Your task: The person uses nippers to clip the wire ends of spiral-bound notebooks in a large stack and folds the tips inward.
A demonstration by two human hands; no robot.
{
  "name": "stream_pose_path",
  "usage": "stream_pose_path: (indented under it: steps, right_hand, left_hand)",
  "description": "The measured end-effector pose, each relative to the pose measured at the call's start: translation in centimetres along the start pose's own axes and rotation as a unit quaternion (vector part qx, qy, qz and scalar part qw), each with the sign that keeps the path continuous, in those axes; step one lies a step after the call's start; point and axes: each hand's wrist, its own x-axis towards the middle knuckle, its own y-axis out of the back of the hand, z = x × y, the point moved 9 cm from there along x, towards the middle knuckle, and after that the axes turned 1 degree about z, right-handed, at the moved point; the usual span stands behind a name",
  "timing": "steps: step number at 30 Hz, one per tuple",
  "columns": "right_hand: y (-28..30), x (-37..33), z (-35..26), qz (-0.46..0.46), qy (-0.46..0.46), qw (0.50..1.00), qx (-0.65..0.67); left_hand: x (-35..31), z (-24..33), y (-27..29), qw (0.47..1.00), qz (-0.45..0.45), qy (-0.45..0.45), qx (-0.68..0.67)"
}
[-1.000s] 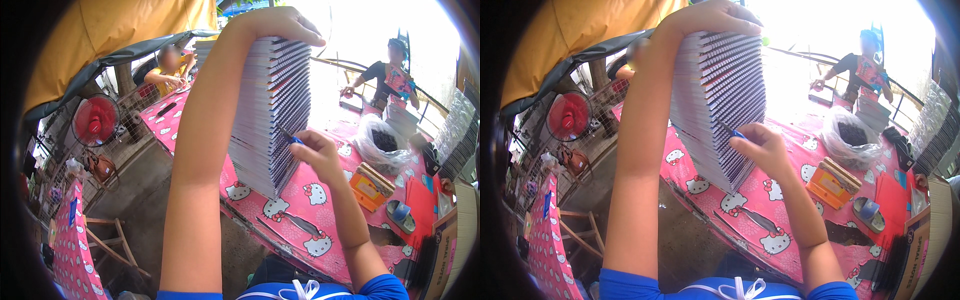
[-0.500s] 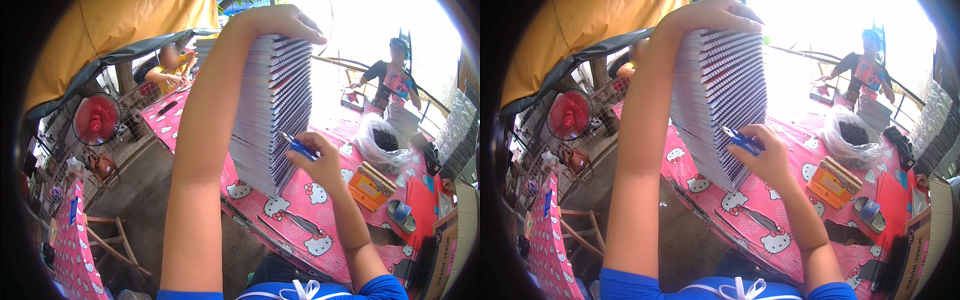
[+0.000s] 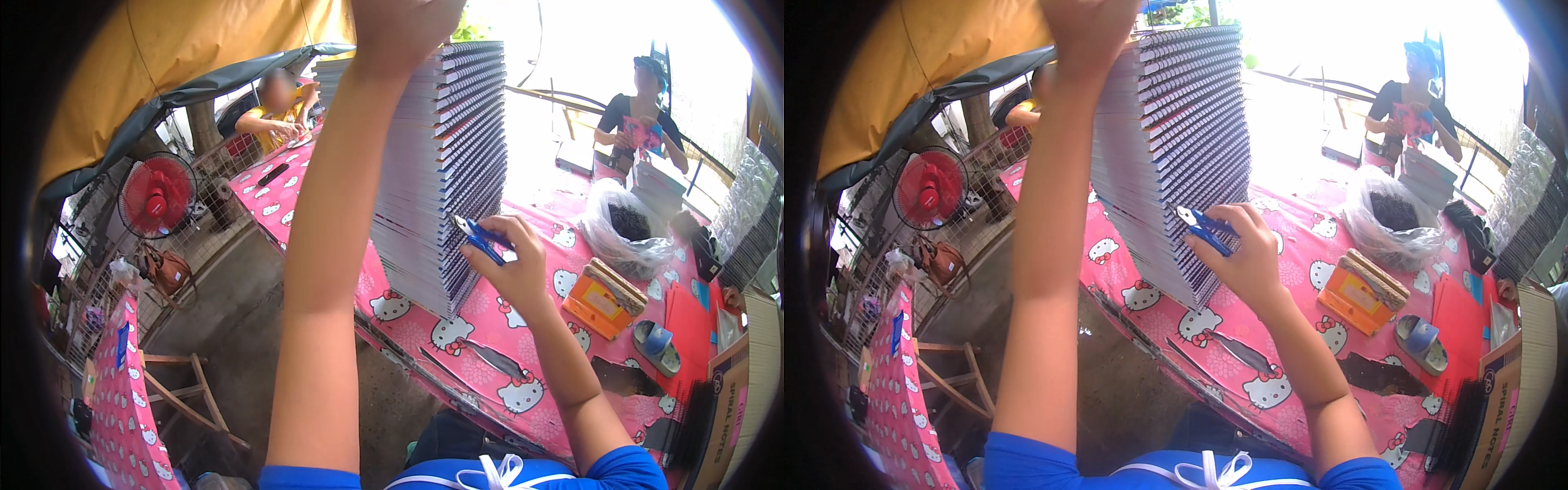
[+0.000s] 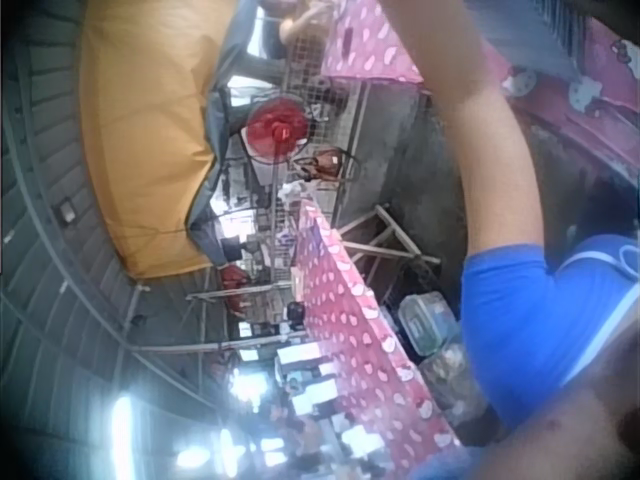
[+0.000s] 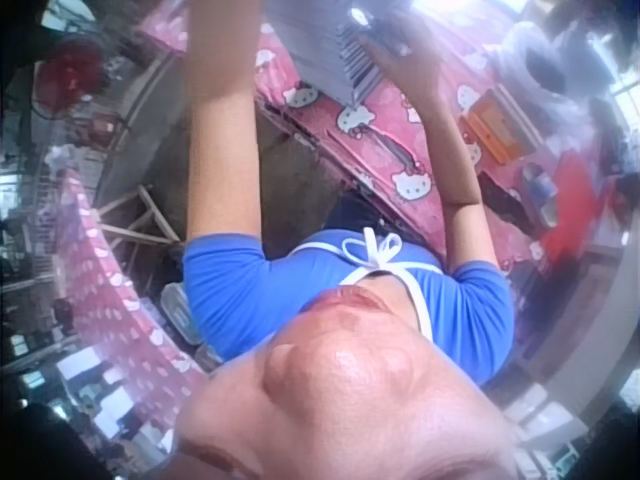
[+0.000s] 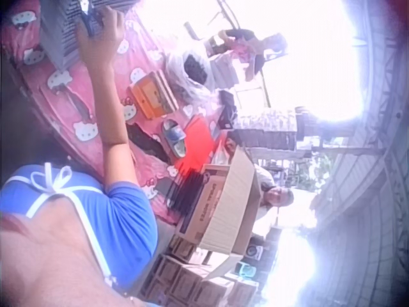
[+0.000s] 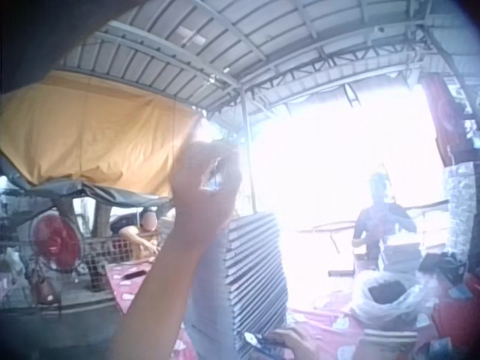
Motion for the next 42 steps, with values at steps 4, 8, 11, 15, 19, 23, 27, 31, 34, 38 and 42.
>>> stream_pose_path:
  steps: [4,8,11,15,19,23,27,31,34,38,42]
  right_hand:
    - [-2.4,-2.5,5.7,-0.164,-0.372,0.828,0.386]
    - [-1.5,-2.5,5.0,-0.124,-0.327,0.88,0.32]
    - [0.5,-2.0,1.4,-0.013,-0.051,0.998,0.025]
    - [1.2,-1.2,-1.0,0.051,0.091,0.989,-0.107]
    - [-0.9,-1.6,5.4,-0.116,-0.2,0.956,0.178]
    - [-3.7,-3.8,5.2,-0.185,-0.42,0.772,0.44]
    - [0.2,-2.0,2.9,-0.089,-0.117,0.987,0.064]
    - [0.6,-1.8,-0.6,0.017,0.072,0.991,-0.107]
    - [-0.5,-1.4,3.5,-0.065,-0.079,0.993,0.059]
    - [-3.9,-4.4,5.9,-0.198,-0.422,0.765,0.444]
    - [-1.1,-2.8,4.4,-0.097,-0.195,0.959,0.185]
  left_hand:
    - [-8.0,2.6,9.5,0.977,0.165,0.129,-0.049]
    - [-28.0,1.1,17.0,0.782,0.123,0.598,0.127]
    - [-44.9,3.8,21.8,0.62,0.131,0.768,0.095]
    - [-50.5,7.4,17.1,0.556,0.159,0.815,-0.015]
    - [-49.4,8.5,15.4,0.562,0.152,0.808,0.086]
    - [-50.7,7.9,16.4,0.631,0.17,0.753,0.079]
    - [-51.4,7.6,16.0,0.643,0.156,0.743,0.101]
    - [-52.1,7.3,16.3,0.637,0.126,0.758,0.067]
    - [-52.5,7.0,15.7,0.639,0.115,0.757,0.074]
    - [-52.7,6.8,16.4,0.652,0.109,0.748,0.067]
    - [-51.8,6.9,16.3,0.649,0.069,0.751,0.1]
